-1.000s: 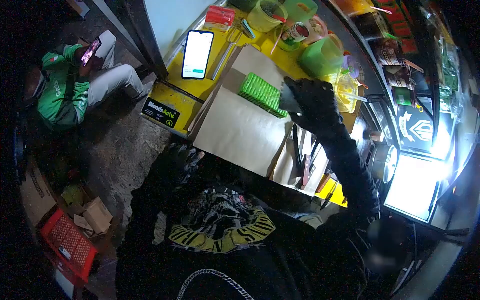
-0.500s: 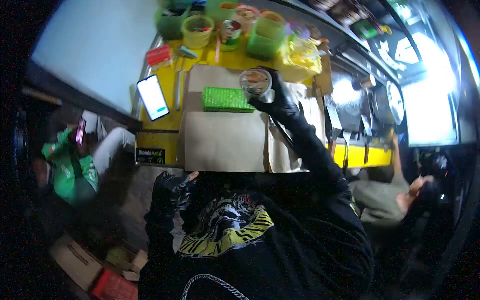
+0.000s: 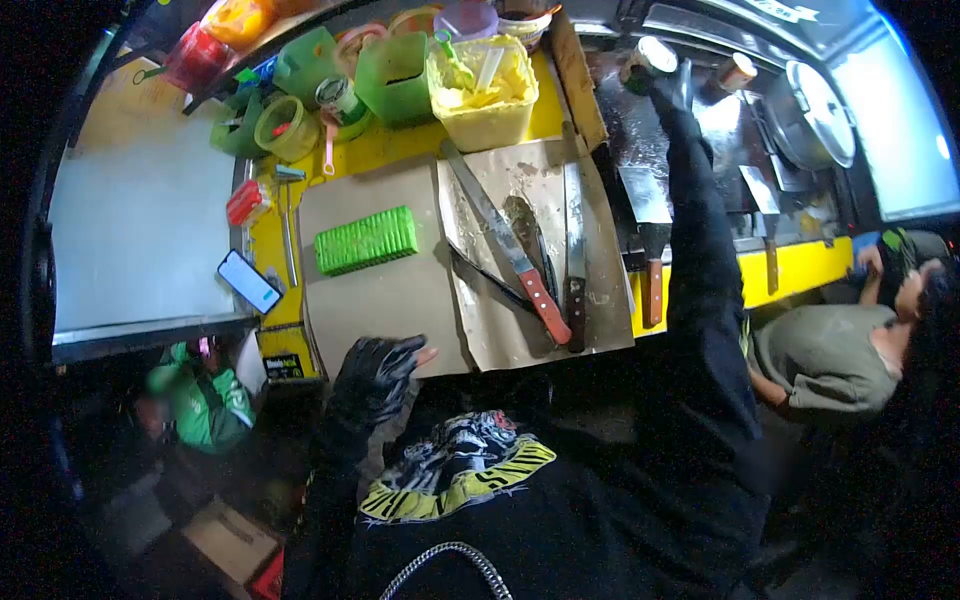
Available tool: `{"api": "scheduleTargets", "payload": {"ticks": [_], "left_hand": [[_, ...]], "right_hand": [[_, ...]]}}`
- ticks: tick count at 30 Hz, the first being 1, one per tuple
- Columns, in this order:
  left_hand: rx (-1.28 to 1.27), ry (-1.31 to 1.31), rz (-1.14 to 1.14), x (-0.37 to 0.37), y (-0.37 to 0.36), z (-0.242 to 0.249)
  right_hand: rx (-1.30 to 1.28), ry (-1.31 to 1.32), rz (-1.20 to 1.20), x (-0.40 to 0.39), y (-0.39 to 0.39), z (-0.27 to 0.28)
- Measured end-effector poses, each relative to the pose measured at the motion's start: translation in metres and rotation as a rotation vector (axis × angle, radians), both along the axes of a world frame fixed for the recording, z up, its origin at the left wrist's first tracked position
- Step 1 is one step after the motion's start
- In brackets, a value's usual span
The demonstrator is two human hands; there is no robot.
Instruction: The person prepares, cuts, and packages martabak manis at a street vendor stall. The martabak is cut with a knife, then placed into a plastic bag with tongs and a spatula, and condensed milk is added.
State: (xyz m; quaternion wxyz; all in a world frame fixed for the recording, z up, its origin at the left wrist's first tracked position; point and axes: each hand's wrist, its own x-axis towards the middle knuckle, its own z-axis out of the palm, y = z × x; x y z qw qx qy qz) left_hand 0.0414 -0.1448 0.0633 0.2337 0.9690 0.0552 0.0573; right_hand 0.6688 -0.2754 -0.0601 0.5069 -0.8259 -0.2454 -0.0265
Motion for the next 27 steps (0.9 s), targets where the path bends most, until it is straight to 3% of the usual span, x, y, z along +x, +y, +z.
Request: {"api": "scheduleTargets", "payload": {"ticks": [1,5,8,9,10,11,12,13,14,15,16,17,18,20,21,22,23,25,27], "left_hand": [[-0.021,-0.026,-0.035,0.01,-0.002,-0.014],[0.12,-0.009,-0.175,0.076,-0.042,-0.041],[0.236,-0.146,-0.233,0.11,-0.062,-0.081],[0.235,-0.15,-0.237,0.123,-0.07,-0.09],[0.116,-0.172,-0.259,0.133,-0.079,-0.099],[-0.003,-0.194,-0.277,0.141,-0.086,-0.103],[-0.142,-0.042,-0.267,0.145,-0.09,-0.102],[-0.026,-0.074,-0.363,0.149,-0.087,-0.091],[0.041,-0.11,-0.412,0.152,-0.085,-0.1],[0.107,-0.15,-0.457,0.151,-0.079,-0.109],[0.212,-0.125,-0.471,0.15,-0.073,-0.103],[0.116,-0.084,-0.56,0.157,-0.066,-0.108],[0.064,-0.104,-0.527,0.156,-0.063,-0.108],[-0.027,-0.208,-0.507,0.151,-0.062,-0.092],[0.073,-0.186,-0.677,0.154,-0.06,-0.103],[0.128,-0.244,-0.692,0.149,-0.06,-0.113],[0.187,-0.304,-0.701,0.147,-0.063,-0.123],[0.157,-0.356,-0.697,0.151,-0.064,-0.116],[0.133,-0.458,-0.693,0.149,-0.068,-0.134]], "right_hand": [[-0.06,0.008,-0.05,0.018,0.015,-0.029],[-0.112,-0.01,-0.126,0.042,0.031,-0.053],[-0.127,0.064,0.194,0.044,0.011,-0.064],[-0.314,-0.056,-0.024,0.036,0.0,-0.058],[-0.499,-0.178,-0.242,0.014,-0.017,-0.047],[-0.353,-0.218,-0.088,-0.032,-0.04,-0.016],[-0.206,-0.258,0.069,-0.092,-0.063,0.025],[-0.254,-0.077,0.132,-0.136,-0.084,0.046],[-0.151,-0.12,0.175,-0.19,-0.112,0.049],[-0.09,0.074,0.161,-0.255,-0.132,0.043],[-0.194,0.014,0.177,-0.305,-0.141,0.039],[-0.247,0.195,0.247,-0.346,-0.144,0.05],[-0.256,0.208,0.23,-0.38,-0.155,0.033],[-0.357,0.106,0.165,-0.419,-0.158,0.011],[-0.449,0.003,0.115,-0.434,-0.151,0.014],[-0.407,0.1,0.061,-0.446,-0.142,0.021],[-0.427,-0.015,0.107,-0.444,-0.145,0.01],[-0.558,0.011,0.114,-0.432,-0.143,-0.027],[-0.523,-0.048,0.157,-0.429,-0.137,-0.002]]}}
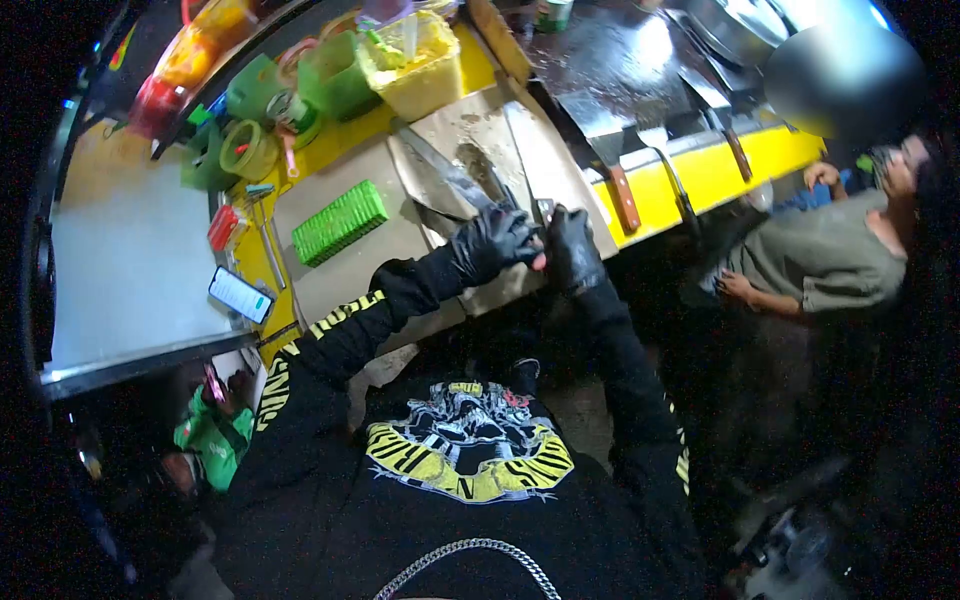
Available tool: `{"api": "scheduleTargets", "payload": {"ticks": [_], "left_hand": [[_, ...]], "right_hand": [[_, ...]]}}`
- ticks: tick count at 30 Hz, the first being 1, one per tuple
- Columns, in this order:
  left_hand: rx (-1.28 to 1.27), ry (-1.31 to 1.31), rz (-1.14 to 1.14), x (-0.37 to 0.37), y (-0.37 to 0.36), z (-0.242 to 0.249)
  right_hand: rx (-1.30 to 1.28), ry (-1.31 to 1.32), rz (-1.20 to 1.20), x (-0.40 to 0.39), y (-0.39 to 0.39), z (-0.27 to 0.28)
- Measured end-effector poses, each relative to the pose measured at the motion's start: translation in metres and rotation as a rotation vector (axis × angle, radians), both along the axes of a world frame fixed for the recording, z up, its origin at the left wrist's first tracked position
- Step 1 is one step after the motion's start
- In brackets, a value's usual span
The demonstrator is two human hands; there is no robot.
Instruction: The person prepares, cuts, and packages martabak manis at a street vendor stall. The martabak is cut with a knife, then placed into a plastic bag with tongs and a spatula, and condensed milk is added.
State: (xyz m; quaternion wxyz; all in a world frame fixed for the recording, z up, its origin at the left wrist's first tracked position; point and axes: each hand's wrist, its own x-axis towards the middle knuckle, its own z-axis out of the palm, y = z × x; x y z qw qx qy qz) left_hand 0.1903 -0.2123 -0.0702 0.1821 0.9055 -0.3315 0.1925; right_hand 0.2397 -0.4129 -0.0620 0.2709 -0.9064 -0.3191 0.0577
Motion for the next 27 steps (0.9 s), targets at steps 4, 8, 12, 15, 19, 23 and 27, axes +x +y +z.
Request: {"api": "scheduleTargets", "payload": {"ticks": [4,8,12,15,19,23,27], "left_hand": [[0.055,-0.016,-0.016,-0.002,0.007,0.025],[-0.054,0.157,-0.17,-0.008,0.016,0.03],[-0.147,0.147,-0.179,0.025,-0.025,0.067],[-0.038,0.128,-0.234,0.102,-0.096,0.044],[0.099,0.012,-0.275,0.167,-0.185,0.032],[0.488,-0.174,0.416,0.157,-0.252,-0.071],[-0.371,0.223,-0.212,0.11,-0.202,-0.064]], "right_hand": [[0.013,0.243,-0.283,0.022,-0.021,-0.016],[0.118,0.28,-0.363,-0.037,-0.08,0.089],[0.388,0.388,-0.635,-0.108,-0.145,0.127],[0.414,0.298,-0.766,-0.136,-0.193,0.103],[0.292,0.164,-0.864,-0.149,-0.236,0.081],[0.485,0.12,-0.909,-0.154,-0.254,0.039],[0.73,0.135,-0.88,-0.159,-0.277,-0.029]]}}
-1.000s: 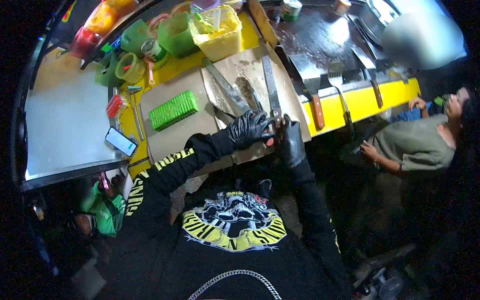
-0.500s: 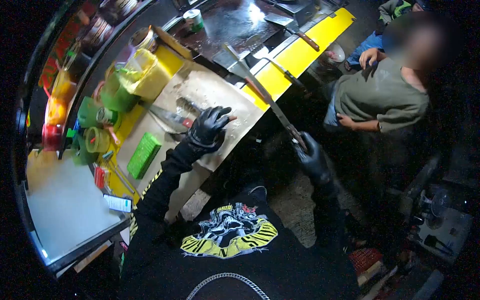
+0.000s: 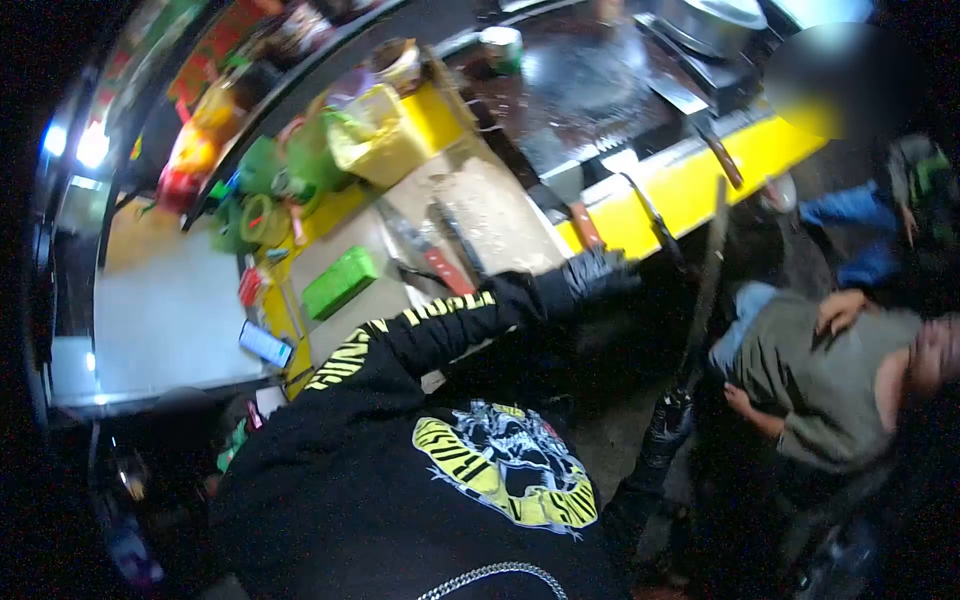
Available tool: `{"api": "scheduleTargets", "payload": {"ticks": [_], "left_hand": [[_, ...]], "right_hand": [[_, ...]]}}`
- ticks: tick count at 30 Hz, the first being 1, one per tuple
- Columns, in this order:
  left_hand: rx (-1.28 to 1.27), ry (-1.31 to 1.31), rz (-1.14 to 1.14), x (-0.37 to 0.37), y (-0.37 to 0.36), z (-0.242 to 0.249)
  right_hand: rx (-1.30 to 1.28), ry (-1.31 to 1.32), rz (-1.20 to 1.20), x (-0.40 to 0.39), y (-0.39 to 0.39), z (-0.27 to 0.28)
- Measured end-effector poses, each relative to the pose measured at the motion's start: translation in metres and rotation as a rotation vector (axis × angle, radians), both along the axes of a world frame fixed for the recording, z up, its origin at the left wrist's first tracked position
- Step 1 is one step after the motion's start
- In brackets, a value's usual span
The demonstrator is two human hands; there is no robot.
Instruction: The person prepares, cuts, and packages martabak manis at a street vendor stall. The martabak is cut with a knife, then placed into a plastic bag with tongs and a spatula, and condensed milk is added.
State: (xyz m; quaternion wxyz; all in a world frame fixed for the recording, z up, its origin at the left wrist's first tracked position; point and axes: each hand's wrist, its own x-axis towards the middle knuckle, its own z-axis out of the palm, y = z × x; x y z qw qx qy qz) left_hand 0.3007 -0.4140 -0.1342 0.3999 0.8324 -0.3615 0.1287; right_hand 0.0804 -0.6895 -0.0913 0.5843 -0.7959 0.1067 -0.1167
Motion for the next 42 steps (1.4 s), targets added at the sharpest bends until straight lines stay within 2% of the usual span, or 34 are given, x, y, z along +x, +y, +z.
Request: {"api": "scheduleTargets", "payload": {"ticks": [1,3,5,6,7,8,9,11,12,13,15,16,17,19,20,21,23,25,27,29,31,32,33,35,36,38,41,42], "left_hand": [[0.408,-0.063,0.051,-0.011,-0.005,-0.061],[0.267,0.335,0.106,-0.037,0.024,0.052],[0.319,-0.063,0.163,-0.048,0.051,0.041],[0.35,-0.125,0.179,-0.053,0.072,0.042],[0.373,-0.181,0.195,-0.064,0.098,0.064],[0.327,-0.087,0.252,-0.072,0.116,0.087],[0.316,-0.074,0.235,-0.079,0.138,0.109],[0.39,-0.185,0.246,-0.09,0.171,0.125],[0.417,-0.194,0.238,-0.097,0.186,0.143],[0.408,-0.211,0.25,-0.106,0.198,0.157],[0.38,-0.226,0.259,-0.124,0.213,0.158],[0.276,-0.237,0.304,-0.135,0.216,0.151],[0.269,-0.235,0.302,-0.146,0.22,0.14],[0.359,-0.174,0.231,-0.166,0.223,0.122],[0.403,-0.169,0.211,-0.178,0.226,0.126],[0.18,-0.038,0.348,-0.185,0.214,0.103],[0.372,-0.146,0.36,-0.213,0.209,0.074],[0.336,-0.038,0.358,-0.232,0.215,0.063],[0.294,-0.32,0.451,-0.236,0.236,0.062],[0.538,0.054,0.481,-0.244,0.328,0.082],[2.006,-0.544,1.224,-0.244,0.448,0.023],[1.198,-0.19,1.621,-0.257,0.5,0.017],[0.332,0.143,1.785,-0.266,0.537,0.011],[0.585,0.619,1.904,-0.253,0.557,-0.002],[0.575,0.62,1.909,-0.257,0.556,-0.002],[0.592,0.747,1.738,-0.267,0.549,-0.004],[0.557,0.787,1.633,-0.272,0.559,-0.011],[0.755,0.762,1.514,-0.272,0.589,-0.048]], "right_hand": [[-0.003,0.011,0.051,0.004,-0.009,-0.022],[0.022,-0.019,0.134,0.025,-0.02,-0.054],[0.901,0.065,0.07,0.042,-0.021,-0.071],[0.914,0.052,0.099,0.049,-0.021,-0.083],[0.774,0.019,0.16,0.051,-0.024,-0.103],[0.631,-0.01,0.217,0.056,-0.011,-0.101],[0.631,-0.008,0.238,0.058,-0.003,-0.097],[0.603,0.117,0.326,0.068,0.024,-0.055],[1.22,0.109,0.53,0.073,0.027,-0.058],[1.206,0.125,0.533,0.072,0.035,-0.066],[1.81,0.314,0.641,0.069,0.054,-0.085],[1.954,0.352,0.484,0.059,0.08,-0.066],[1.948,0.351,0.48,0.052,0.1,-0.055],[1.535,0.351,0.48,0.035,0.128,-0.038],[1.068,0.282,0.482,0.022,0.139,-0.038],[1.059,0.289,0.479,0.018,0.144,-0.046],[0.778,0.265,0.327,0.01,0.164,-0.064],[0.743,0.28,0.374,0.003,0.18,-0.072],[0.672,0.261,0.45,0.002,0.204,-0.074],[0.595,0.232,0.519,0.003,0.221,-0.072],[0.511,0.197,0.578,0.003,0.23,-0.063],[0.468,0.182,0.607,0.001,0.232,-0.057],[0.427,0.165,0.637,0.0,0.236,-0.051],[0.343,0.11,0.7,0.008,0.247,-0.04],[0.3,0.084,0.73,0.013,0.251,-0.034],[0.214,0.038,0.778,0.017,0.254,-0.022],[0.105,-0.018,0.812,0.006,0.26,-0.008],[0.068,-0.033,0.819,0.005,0.263,-0.004]]}}
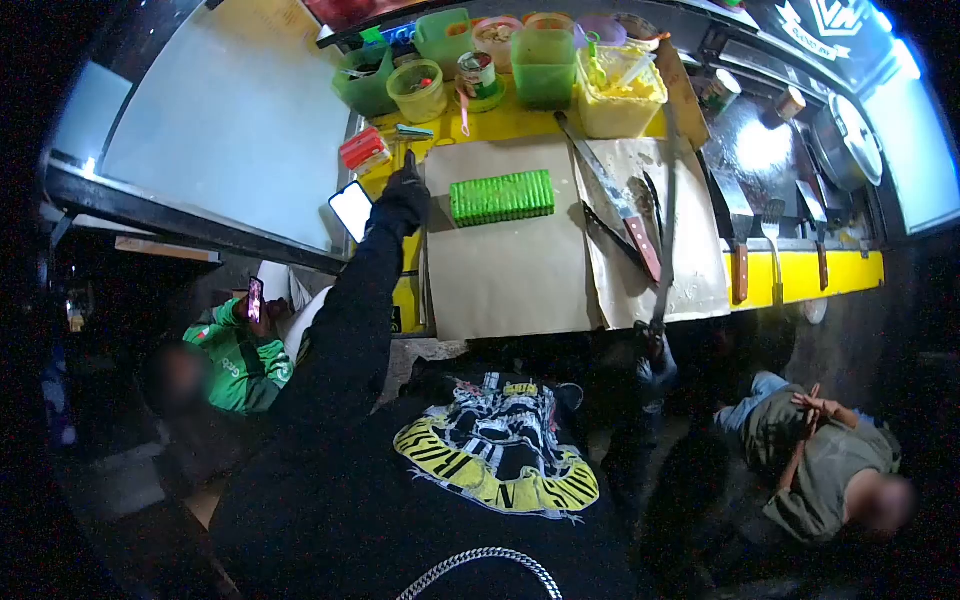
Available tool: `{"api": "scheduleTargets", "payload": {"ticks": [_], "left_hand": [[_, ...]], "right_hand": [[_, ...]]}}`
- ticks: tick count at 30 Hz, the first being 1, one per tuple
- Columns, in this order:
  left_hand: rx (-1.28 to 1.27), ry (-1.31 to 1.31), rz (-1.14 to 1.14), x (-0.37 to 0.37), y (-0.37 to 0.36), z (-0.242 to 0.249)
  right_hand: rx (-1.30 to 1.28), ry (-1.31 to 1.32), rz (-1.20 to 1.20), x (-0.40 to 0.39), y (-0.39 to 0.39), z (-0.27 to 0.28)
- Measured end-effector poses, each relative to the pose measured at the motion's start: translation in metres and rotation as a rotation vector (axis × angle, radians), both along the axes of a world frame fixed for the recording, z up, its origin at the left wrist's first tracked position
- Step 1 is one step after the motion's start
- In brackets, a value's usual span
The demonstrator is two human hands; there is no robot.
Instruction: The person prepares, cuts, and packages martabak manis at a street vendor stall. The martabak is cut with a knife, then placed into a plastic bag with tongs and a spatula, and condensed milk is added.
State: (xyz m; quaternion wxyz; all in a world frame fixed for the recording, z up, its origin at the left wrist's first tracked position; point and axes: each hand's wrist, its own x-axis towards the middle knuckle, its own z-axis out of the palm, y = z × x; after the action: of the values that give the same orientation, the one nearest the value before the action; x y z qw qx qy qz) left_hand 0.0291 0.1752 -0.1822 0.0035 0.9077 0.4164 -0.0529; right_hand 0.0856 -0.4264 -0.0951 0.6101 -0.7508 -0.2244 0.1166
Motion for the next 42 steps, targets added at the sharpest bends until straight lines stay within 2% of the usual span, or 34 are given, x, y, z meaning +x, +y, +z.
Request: {"api": "scheduleTargets", "payload": {"ticks": [1,3,4,5,7,9,11,13,14,15,17,18,20,21,23,24,25,26,27,28,29,30,31,32,33,34,37,38,39,41,42], "left_hand": [[0.002,0.005,-0.017,-0.003,0.039,-0.027],[-0.249,-0.406,-0.152,0.002,0.066,-0.023],[-0.256,-0.397,-0.169,-0.012,0.028,0.059],[-0.879,-0.269,-0.038,-0.005,0.014,0.153],[-1.38,-0.456,0.061,-0.028,0.069,0.158],[-1.324,-0.756,-0.113,-0.046,0.036,0.22],[-1.59,-0.829,-0.115,-0.053,0.026,0.267],[-1.441,-0.873,-0.351,-0.053,-0.007,0.31],[-1.176,-0.662,-0.223,-0.044,0.019,0.3],[-1.189,-0.657,-0.227,-0.035,0.018,0.305],[-0.837,-0.595,-0.585,-0.016,0.003,0.329],[-0.845,-0.597,-0.59,-0.001,-0.017,0.33],[-0.379,-1.235,-0.817,0.031,-0.062,0.33],[-0.383,-1.242,-0.821,0.04,-0.063,0.326],[-0.995,-1.453,-0.536,0.065,-0.056,0.307],[-1.388,-1.671,-0.702,0.089,-0.044,0.286],[-1.174,-1.762,-0.422,0.094,-0.11,0.32],[-1.217,-1.706,-0.363,0.099,-0.131,0.329],[-1.297,-1.63,-0.409,0.108,-0.137,0.322],[-1.225,-1.649,-0.458,0.133,-0.13,0.3],[-1.318,-1.622,-0.498,0.148,-0.123,0.278],[-0.258,-1.794,-0.572,0.183,-0.108,0.256],[0.807,-1.677,-0.56,0.208,-0.1,0.238],[0.795,-1.678,-0.561,0.209,-0.105,0.222],[0.046,-1.757,-0.442,0.208,-0.111,0.21],[-0.692,-1.691,-0.288,0.211,-0.114,0.201],[-0.666,-1.581,-0.373,0.189,-0.129,0.213],[-0.463,-1.64,-0.422,0.201,-0.124,0.197],[-0.459,-1.64,-0.418,0.207,-0.12,0.183],[0.498,-1.378,-0.518,0.21,-0.121,0.175],[0.772,-0.956,-0.402,0.205,-0.122,0.165]], "right_hand": [[-0.026,-0.03,0.004,-0.001,0.005,0.003],[-0.051,-0.056,-0.014,-0.005,0.02,0.015],[-0.099,-0.026,0.0,-0.009,0.029,0.021],[-0.151,0.004,0.016,-0.014,0.029,0.024],[-0.144,-0.001,-0.017,-0.022,0.023,-0.002],[-0.233,0.072,0.033,-0.03,0.032,-0.002],[-0.229,0.104,-0.007,-0.043,0.037,0.011],[-0.289,-0.008,-0.03,-0.052,0.034,0.016],[-0.299,-0.005,-0.04,-0.058,0.04,0.03],[-0.302,-0.047,-0.082,-0.065,0.05,0.052],[-0.313,-0.089,-0.127,-0.072,0.052,0.069],[-0.333,-0.08,-0.111,-0.074,0.05,0.071],[-0.354,-0.077,-0.101,-0.079,0.046,0.076],[-0.376,-0.058,-0.112,-0.086,0.042,0.079],[-0.404,-0.039,-0.125,-0.101,0.035,0.093],[-0.445,-0.022,-0.122,-0.109,0.032,0.106],[-0.485,-0.003,-0.118,-0.117,0.029,0.113],[-0.49,-0.002,-0.116,-0.127,0.022,0.112],[-0.503,-0.002,-0.115,-0.135,0.013,0.107],[-0.517,0.0,-0.114,-0.14,0.009,0.105],[-0.523,0.006,-0.113,-0.142,0.011,0.109],[-0.506,0.051,-0.099,-0.144,0.016,0.114],[-0.483,0.091,-0.089,-0.147,0.018,0.115],[-0.489,0.097,-0.095,-0.147,0.02,0.112],[-0.515,-0.005,-0.06,-0.147,0.021,0.105],[-0.539,-0.108,-0.021,-0.144,0.023,0.097],[-0.524,-0.258,-0.03,-0.134,0.039,0.08],[-0.525,-0.256,-0.024,-0.128,0.044,0.074],[-0.482,-0.228,0.002,-0.123,0.05,0.068],[-0.438,-0.202,0.034,-0.112,0.058,0.054],[-0.463,-0.255,0.053,-0.107,0.062,0.046]]}}
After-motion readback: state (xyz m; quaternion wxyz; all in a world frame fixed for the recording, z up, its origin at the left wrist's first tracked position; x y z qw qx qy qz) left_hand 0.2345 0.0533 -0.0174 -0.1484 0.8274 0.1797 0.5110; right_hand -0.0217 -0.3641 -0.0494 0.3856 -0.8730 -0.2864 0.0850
